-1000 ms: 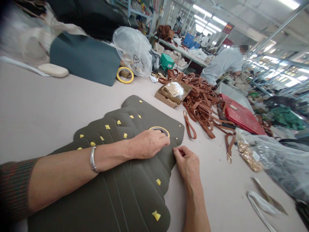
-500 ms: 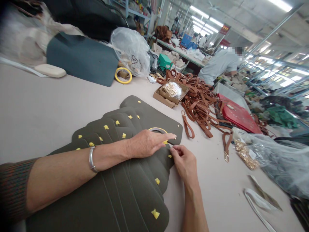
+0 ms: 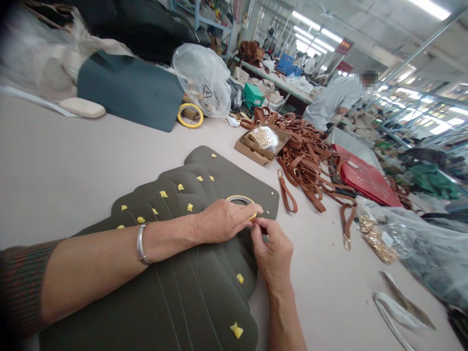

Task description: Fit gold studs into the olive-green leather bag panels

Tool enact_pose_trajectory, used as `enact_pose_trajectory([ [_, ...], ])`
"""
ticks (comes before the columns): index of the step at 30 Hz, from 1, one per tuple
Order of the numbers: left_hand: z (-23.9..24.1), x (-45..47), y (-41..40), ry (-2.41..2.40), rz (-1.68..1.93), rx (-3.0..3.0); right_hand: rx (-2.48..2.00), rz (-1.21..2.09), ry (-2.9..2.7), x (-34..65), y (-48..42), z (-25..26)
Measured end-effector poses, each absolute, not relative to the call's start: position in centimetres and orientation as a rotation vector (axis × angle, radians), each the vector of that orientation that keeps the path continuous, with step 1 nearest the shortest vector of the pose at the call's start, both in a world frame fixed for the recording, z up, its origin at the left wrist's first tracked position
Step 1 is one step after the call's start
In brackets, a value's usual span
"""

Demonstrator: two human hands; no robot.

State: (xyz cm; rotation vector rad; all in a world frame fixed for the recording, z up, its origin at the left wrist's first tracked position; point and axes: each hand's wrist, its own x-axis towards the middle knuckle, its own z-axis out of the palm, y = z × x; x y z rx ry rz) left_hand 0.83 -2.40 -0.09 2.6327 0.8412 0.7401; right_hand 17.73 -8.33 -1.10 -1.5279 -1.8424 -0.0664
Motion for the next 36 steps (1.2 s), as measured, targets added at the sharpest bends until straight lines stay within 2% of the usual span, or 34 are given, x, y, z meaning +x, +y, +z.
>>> enact_pose_trajectory([
  [5, -0.1, 0.8, -2.3, 0.876, 0.694, 2.604, -1.531, -0.262, -1.879, 17.6, -8.3, -1.5],
  [10, -0.2, 0.9, -2.3, 0.901, 0.7, 2.667, -1.539, -0.265, -1.838, 17.3, -8.3, -1.4],
  [13, -0.2, 0.8, -2.3, 0.909, 0.729, 2.696, -1.641, -0.082, -1.703, 16.9, -8.5, -1.0],
  [16, 0.0, 0.7, -2.3, 0.885, 0.772, 2.707, -1.719, 0.309, -1.437, 16.5, -8.5, -0.8],
  [19, 0.2, 0.6, -2.6, 0.866, 0.846, 2.718, -1.628, 0.674, -1.145, 16.3, -8.1, -1.0],
  [22, 0.4, 0.7, -2.9, 0.867, 0.908, 2.729, -1.549, 0.859, -0.878, 17.1, -7.2, -1.5],
  [26, 0.2, 0.8, -2.7, 0.957, 0.829, 2.735, -1.552, 0.901, -0.76, 20.6, -6.0, -1.2],
  [36, -0.4, 0.9, -2.3, 0.995, 0.47, 2.77, -1.812, 0.8, -1.253, 23.1, -3.7, -1.8],
])
